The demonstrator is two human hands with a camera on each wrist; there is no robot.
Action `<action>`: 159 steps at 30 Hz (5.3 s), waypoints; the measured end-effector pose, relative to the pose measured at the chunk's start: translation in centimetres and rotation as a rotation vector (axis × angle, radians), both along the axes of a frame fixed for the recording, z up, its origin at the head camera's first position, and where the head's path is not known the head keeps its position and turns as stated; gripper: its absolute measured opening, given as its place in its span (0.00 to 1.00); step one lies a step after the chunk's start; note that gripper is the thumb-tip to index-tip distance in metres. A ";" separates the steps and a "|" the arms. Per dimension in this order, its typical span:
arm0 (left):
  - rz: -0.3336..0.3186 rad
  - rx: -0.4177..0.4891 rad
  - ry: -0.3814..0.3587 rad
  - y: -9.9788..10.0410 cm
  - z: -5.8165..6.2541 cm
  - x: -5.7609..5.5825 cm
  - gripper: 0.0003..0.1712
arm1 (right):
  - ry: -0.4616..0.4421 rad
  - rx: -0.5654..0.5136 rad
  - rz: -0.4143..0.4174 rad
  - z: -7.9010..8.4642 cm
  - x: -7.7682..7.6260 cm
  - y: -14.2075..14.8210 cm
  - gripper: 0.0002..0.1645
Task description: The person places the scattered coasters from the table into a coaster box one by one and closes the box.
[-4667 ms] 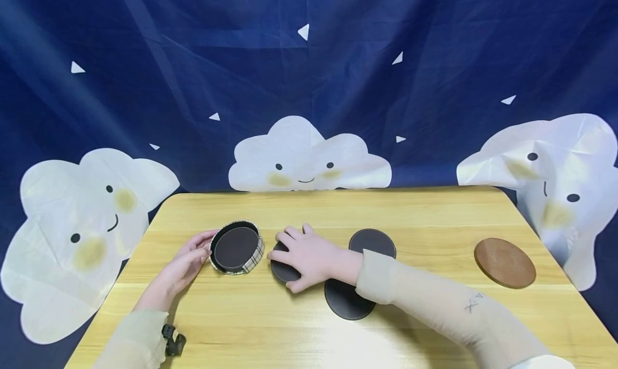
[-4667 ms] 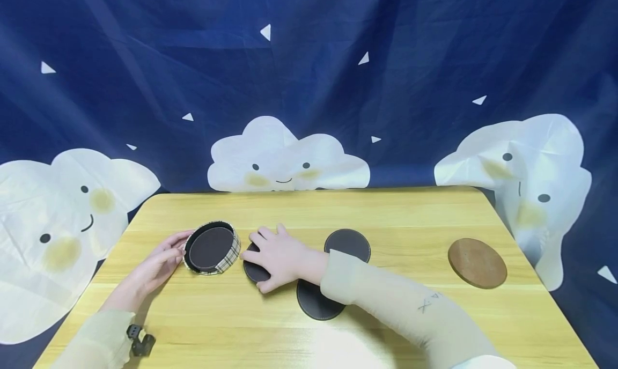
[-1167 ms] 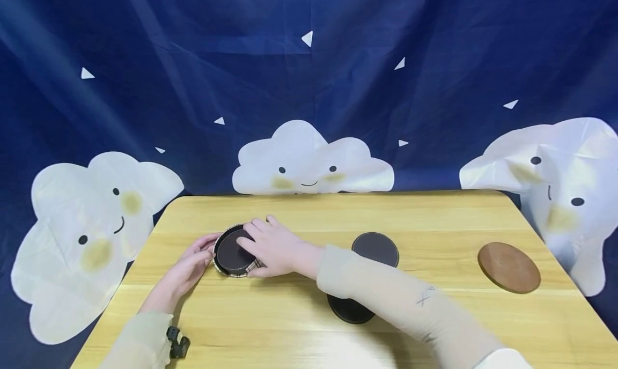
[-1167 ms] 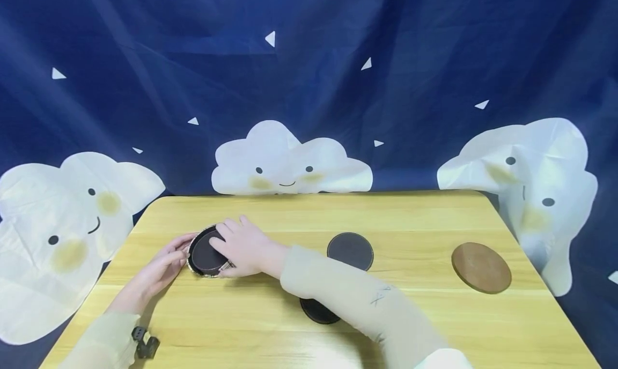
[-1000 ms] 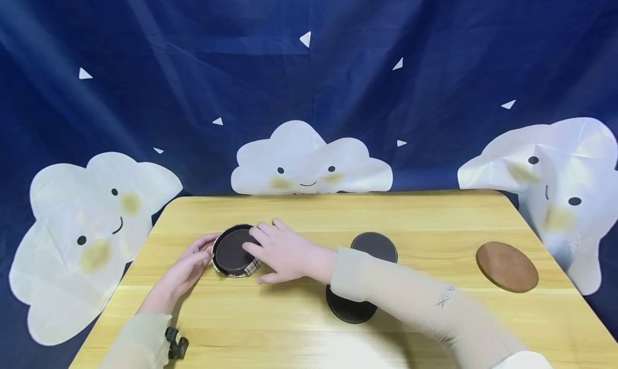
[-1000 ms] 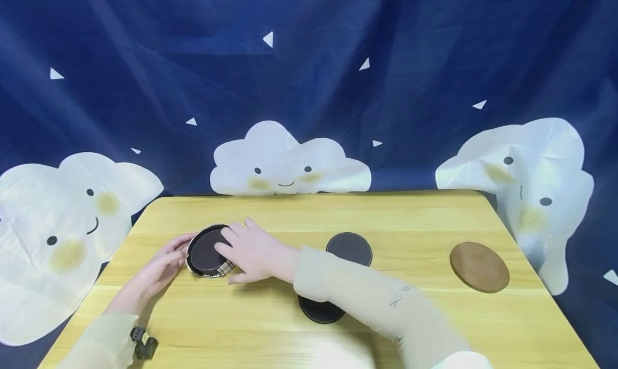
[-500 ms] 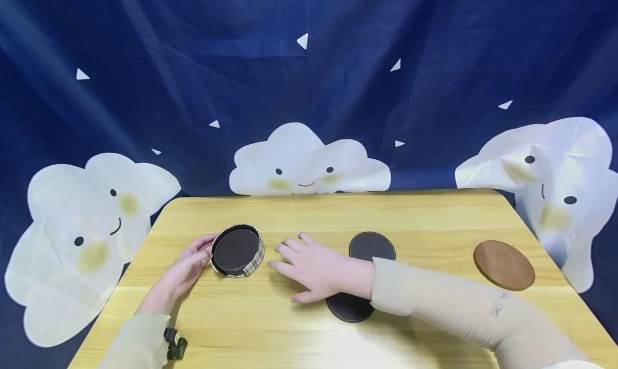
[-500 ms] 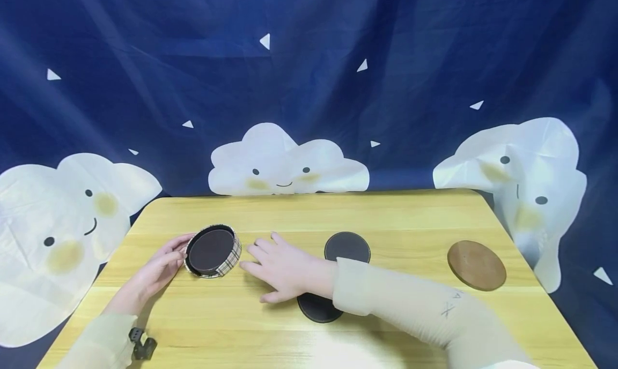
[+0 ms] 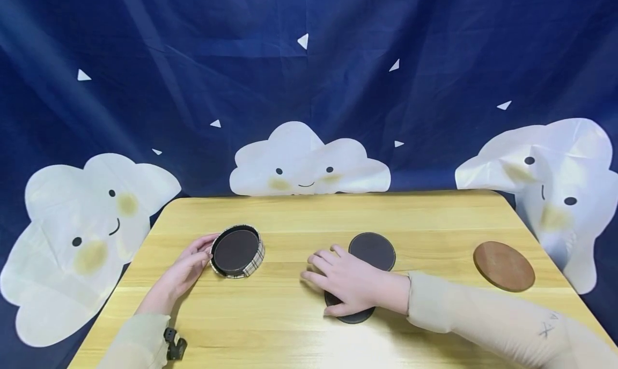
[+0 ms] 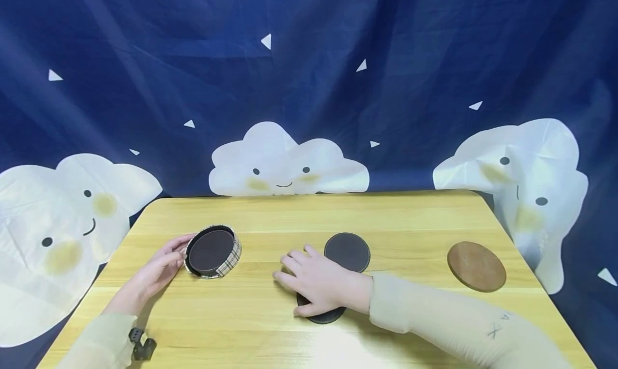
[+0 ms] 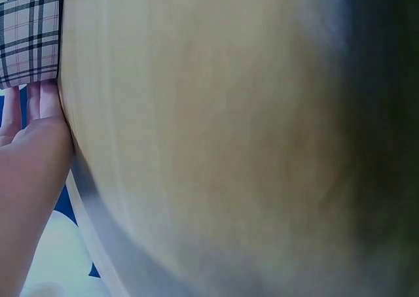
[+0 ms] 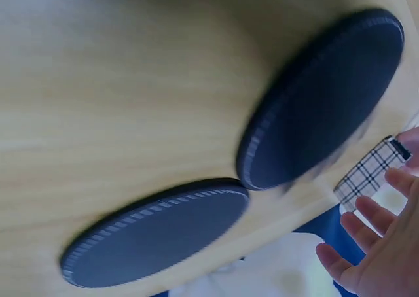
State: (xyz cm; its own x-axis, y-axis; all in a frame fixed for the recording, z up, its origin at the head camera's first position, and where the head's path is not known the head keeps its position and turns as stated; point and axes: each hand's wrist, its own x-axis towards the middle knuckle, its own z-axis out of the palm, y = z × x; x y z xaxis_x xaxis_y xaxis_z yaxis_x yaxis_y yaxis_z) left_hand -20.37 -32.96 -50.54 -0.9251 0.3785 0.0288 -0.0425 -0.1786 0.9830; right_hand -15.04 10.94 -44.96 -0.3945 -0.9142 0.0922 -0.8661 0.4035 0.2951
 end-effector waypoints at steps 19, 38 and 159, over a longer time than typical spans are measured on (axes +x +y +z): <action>0.011 -0.007 0.004 0.0 -0.1 0.0 0.32 | -0.060 -0.092 -0.009 -2.3 1.3 3.3 0.50; -0.003 0.012 0.012 0.0 -0.2 0.0 0.33 | -0.063 -0.129 0.002 -3.2 1.7 3.7 0.50; 0.042 -0.099 -0.044 0.0 0.4 0.1 0.31 | -0.117 -0.033 -0.169 1.3 -9.0 -20.4 0.49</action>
